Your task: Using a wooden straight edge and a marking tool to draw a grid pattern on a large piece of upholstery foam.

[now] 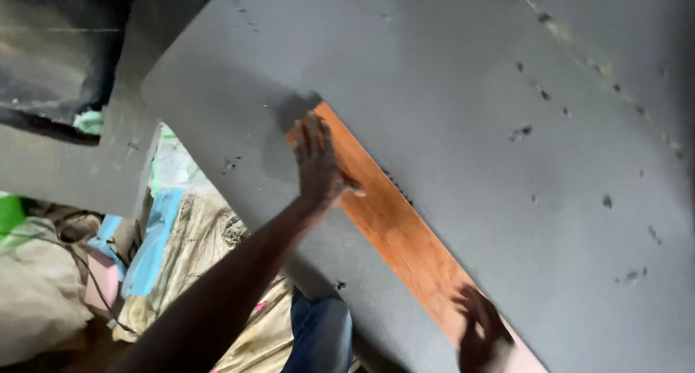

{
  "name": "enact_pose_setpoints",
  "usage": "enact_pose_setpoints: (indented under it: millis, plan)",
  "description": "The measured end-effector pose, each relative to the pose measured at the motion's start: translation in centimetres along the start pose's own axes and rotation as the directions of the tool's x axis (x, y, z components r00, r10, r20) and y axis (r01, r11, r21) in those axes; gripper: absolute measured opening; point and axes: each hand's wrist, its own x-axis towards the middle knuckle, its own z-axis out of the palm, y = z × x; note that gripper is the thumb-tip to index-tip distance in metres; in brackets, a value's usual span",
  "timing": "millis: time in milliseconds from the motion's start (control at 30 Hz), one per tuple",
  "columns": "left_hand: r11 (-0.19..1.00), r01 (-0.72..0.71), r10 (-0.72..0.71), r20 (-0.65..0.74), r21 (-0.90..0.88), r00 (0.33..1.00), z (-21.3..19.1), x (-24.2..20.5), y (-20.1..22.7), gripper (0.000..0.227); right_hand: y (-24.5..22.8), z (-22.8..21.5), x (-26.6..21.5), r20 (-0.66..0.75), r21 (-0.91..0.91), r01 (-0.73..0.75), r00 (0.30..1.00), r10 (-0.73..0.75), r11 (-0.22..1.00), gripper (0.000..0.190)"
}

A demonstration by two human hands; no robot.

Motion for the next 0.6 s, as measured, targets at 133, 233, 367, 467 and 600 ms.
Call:
enact_pose_setpoints:
  millis: [133,233,367,467,600]
  plan:
    - [1.000,0.005,-0.005,0.038,0.001,0.999,-1.4,0.5,0.3,0.159,-19.0,4.1,15.6,0.122,0.053,0.089,0.988,-0.095,0.995,0.030]
    - [0.998,0.035,-0.028,0.126,-0.052,0.992,-0.7,0.6,0.1,0.163,-25.5,8.0,22.4,0.081,-0.021,0.445,0.893,-0.442,0.895,0.028]
    - [0.999,0.030,-0.029,0.067,-0.012,0.997,-1.1,0.3,0.6,0.162,-28.9,12.6,29.8,0.086,-0.164,0.753,0.655,-0.751,0.637,0.027]
    - [0.998,0.042,-0.038,0.071,-0.055,0.997,-1.8,0.2,0.8,0.164,-31.2,12.8,30.2,0.256,-0.023,0.624,0.759,-0.598,0.781,0.029]
    - [0.995,0.052,-0.044,0.086,-0.087,0.995,-1.4,0.5,0.6,0.165,-31.8,13.9,30.8,0.328,-0.126,0.656,0.735,-0.593,0.744,0.030]
